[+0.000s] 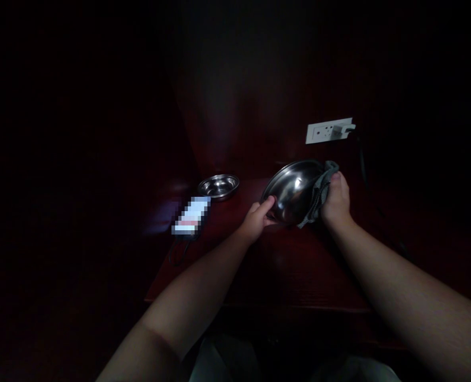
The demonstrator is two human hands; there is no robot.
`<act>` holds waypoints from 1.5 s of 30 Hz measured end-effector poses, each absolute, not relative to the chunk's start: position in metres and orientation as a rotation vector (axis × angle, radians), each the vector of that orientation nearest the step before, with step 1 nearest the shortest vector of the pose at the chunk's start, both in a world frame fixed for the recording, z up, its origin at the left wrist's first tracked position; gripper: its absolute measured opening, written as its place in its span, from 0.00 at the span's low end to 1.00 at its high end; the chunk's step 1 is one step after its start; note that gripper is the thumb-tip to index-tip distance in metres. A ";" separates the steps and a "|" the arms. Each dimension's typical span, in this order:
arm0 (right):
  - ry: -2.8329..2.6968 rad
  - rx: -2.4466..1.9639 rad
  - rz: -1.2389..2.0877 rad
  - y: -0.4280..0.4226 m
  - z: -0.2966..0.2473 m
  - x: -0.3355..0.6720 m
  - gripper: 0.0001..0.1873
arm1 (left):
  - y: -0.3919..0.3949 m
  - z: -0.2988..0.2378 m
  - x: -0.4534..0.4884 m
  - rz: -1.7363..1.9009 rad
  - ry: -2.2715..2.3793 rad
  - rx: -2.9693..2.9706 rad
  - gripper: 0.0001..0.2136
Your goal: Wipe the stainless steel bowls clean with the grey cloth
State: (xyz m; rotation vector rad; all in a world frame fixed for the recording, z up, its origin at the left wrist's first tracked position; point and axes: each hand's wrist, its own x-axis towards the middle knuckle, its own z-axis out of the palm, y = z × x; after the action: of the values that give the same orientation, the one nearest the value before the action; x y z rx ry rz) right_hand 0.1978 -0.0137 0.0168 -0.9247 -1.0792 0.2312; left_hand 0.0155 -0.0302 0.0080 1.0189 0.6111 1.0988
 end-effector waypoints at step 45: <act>-1.072 -0.921 0.253 -0.014 0.016 0.198 0.23 | -0.030 0.007 0.015 1.099 0.581 1.055 0.21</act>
State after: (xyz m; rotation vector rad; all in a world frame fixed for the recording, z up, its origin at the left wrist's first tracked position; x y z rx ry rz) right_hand 0.1976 -0.0142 0.0165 -0.9213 -1.0715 0.2526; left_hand 0.0154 -0.0300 0.0072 1.0555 0.5808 1.0990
